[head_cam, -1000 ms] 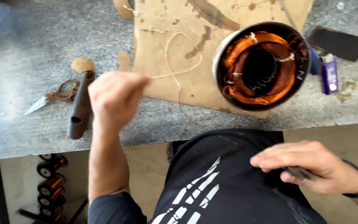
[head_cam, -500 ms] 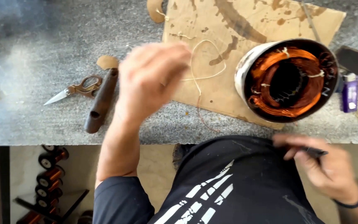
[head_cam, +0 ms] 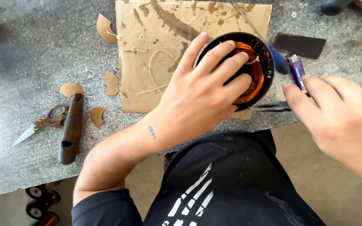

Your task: Repairing a motor stator by manipulating copper windings and insulation with pliers

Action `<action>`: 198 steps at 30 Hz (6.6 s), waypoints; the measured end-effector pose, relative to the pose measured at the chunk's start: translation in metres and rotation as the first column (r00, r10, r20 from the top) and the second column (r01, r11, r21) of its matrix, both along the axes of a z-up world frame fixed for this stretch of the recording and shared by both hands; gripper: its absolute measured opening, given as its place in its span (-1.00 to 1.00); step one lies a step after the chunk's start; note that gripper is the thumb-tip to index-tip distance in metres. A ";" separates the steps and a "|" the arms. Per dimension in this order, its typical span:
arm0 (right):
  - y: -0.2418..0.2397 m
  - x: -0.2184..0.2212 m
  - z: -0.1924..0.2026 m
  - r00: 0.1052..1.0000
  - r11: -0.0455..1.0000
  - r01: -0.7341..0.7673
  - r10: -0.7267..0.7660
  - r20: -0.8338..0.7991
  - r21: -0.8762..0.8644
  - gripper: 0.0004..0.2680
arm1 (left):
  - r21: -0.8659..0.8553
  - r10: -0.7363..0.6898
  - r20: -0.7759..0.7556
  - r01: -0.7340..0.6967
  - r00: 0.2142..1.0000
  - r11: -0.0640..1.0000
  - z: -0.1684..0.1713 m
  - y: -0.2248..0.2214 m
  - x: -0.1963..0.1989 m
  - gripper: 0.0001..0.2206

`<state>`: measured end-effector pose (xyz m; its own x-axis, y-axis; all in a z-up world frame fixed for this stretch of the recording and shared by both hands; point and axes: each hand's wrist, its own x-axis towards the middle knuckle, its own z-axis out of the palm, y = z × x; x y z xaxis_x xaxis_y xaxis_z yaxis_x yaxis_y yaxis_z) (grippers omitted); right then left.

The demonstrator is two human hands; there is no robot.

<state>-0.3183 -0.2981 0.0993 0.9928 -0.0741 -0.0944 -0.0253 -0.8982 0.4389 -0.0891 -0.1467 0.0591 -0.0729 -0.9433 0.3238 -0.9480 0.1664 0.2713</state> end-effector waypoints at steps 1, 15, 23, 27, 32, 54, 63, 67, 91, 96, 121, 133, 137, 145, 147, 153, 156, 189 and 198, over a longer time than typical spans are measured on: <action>0.000 0.001 0.000 1.000 1.000 0.004 -0.004 0.001 0.000 -0.86 | 0.000 -0.004 0.001 0.004 1.000 1.000 0.001 -0.002 -0.004 -0.71; 0.017 0.036 0.012 0.985 0.963 -0.073 0.029 -0.171 -0.258 -0.94 | 0.004 0.070 0.118 -0.071 0.990 0.997 -0.013 -0.018 -0.023 -0.83; 0.025 0.048 0.023 0.970 0.934 -0.116 0.033 -0.243 -0.337 -0.91 | 0.099 -0.084 -0.010 0.085 0.996 0.992 -0.022 -0.019 -0.004 -0.86; 0.027 0.053 0.023 0.941 0.959 -0.116 0.022 -0.338 -0.259 -0.90 | 0.155 -0.154 -0.128 0.173 0.980 0.973 -0.021 -0.019 0.005 -0.87; 0.044 0.053 0.024 0.954 0.927 -0.091 -0.024 -0.300 -0.363 -0.89 | 0.142 -0.197 -0.182 0.224 0.963 0.964 -0.022 -0.015 0.012 -0.86; 0.071 0.032 0.003 0.951 0.861 0.048 -0.194 -0.241 -0.506 -0.89 | -0.094 -0.388 -0.430 0.388 0.815 0.917 -0.045 -0.006 0.032 -0.94; 0.071 0.035 -0.004 0.968 0.891 -0.002 -0.112 -0.223 -0.454 -0.87 | -0.014 -0.398 -0.343 0.419 0.851 0.908 -0.041 0.012 0.062 -0.65; 0.068 0.026 -0.012 0.971 0.911 -0.012 -0.088 -0.223 -0.413 -0.82 | -0.062 -0.352 -0.331 0.352 0.876 0.934 -0.048 0.014 0.052 -0.71; 0.011 0.003 -0.028 0.936 0.980 -0.107 0.043 -0.349 -0.167 -0.84 | -0.087 -0.315 -0.352 0.305 0.882 0.949 -0.056 0.012 0.051 -0.72; -0.013 0.004 -0.034 0.923 0.977 -0.214 0.206 -0.324 0.011 -0.89 | -0.060 -0.319 -0.330 0.318 0.888 0.946 -0.056 0.011 0.053 -0.61; -0.030 -0.011 -0.042 0.946 0.952 -0.254 0.281 -0.160 0.171 -0.89 | -0.018 -0.272 -0.301 0.280 0.914 0.960 -0.052 0.011 0.051 -0.59; 0.049 0.003 -0.015 0.953 0.911 -0.094 -0.034 -0.300 -0.403 -0.92 | -0.057 -0.293 -0.329 0.291 0.898 0.955 -0.054 0.011 0.053 -0.65; 0.055 0.003 -0.018 0.943 0.887 -0.073 -0.088 -0.322 -0.457 -0.90 | -0.094 -0.291 -0.332 0.275 0.897 0.957 -0.057 0.011 0.051 -0.63; 0.071 0.021 -0.005 0.895 0.833 -0.149 -0.116 -0.431 -0.533 -0.87 | -0.124 -0.298 -0.336 0.272 0.894 0.954 -0.062 0.010 0.049 -0.59; 0.075 0.025 -0.005 0.870 0.795 -0.178 -0.149 -0.471 -0.580 -0.83 | -0.137 -0.292 -0.344 0.260 0.892 0.956 -0.062 0.010 0.049 -0.58; 0.086 0.030 -0.013 0.882 0.758 -0.157 -0.182 -0.436 -0.633 -0.89 | -0.146 -0.295 -0.350 0.259 0.889 0.955 -0.065 0.010 0.048 -0.61; 0.082 0.033 -0.013 0.882 0.803 -0.147 -0.158 -0.444 -0.577 -0.86 | -0.153 -0.271 -0.324 0.233 0.907 0.961 -0.065 0.011 0.047 -0.60; -0.002 -0.007 -0.015 0.942 0.997 -0.069 0.055 -0.331 -0.031 -0.84 | -0.095 -0.274 -0.352 0.257 0.895 0.962 -0.064 0.010 0.050 -0.61; 0.053 0.026 0.008 0.885 0.912 0.001 -0.192 -0.425 -0.410 -0.94 | -0.100 -0.304 -0.378 0.288 0.874 0.952 -0.059 0.011 0.053 -0.68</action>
<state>-0.2926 -0.2451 0.1073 0.8343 -0.2922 -0.4675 0.1811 -0.6556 0.7330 -0.0361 -0.1361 -0.0003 -0.2093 -0.8832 0.4197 -0.6746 0.4412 0.5918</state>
